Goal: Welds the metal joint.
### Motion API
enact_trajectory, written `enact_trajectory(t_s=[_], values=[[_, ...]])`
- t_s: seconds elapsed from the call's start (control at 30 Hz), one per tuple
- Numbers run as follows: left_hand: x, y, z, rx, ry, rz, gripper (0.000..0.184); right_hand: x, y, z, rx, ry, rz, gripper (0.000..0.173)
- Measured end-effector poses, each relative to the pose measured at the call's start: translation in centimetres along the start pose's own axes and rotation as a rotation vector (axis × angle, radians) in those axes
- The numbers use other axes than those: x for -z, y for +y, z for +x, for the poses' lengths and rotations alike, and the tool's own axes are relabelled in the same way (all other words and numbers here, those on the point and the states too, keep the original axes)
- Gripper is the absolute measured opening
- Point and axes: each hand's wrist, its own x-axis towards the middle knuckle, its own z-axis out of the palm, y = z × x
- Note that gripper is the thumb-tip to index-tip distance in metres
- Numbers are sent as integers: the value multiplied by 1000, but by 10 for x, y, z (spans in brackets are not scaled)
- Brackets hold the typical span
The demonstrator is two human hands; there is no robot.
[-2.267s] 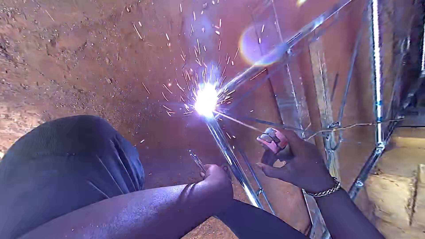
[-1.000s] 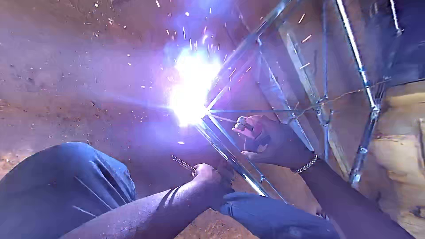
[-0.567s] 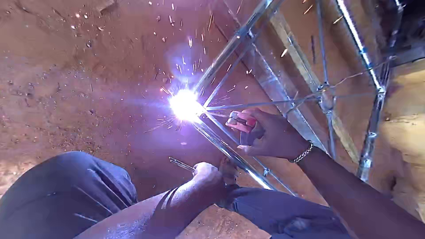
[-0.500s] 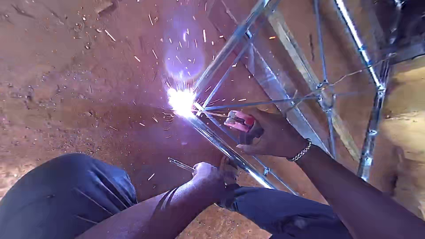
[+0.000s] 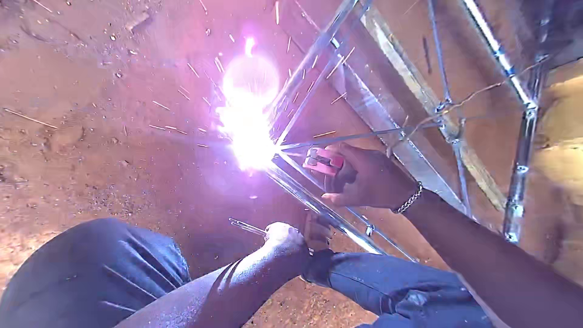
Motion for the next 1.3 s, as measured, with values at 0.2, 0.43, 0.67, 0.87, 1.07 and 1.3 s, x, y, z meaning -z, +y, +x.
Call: enact_trajectory(t_s=[0.2, 0.43, 0.67, 0.87, 1.07, 1.3], values=[[35, 29, -33, 135, -163, -42, 27, -1, 1, 1, 32, 1, -31, 87], [-16, -14, -9, -172, 263, 16, 22, -1, 4, 3, 4, -20, -42, 91], [-1, -6, -14, -158, 174, -10, 25, -1, 4, 3, -4, -23, -37, 90], [39, 30, -31, 170, -183, -36, 30, 1, 0, 5, -17, -37, -40, 86], [38, 30, -31, 168, -176, -25, 31, -1, 4, 5, 7, -26, -39, 89], [70, 53, -54, 220, -262, 9, 31, 4, -3, 7, -63, -83, -50, 82]])
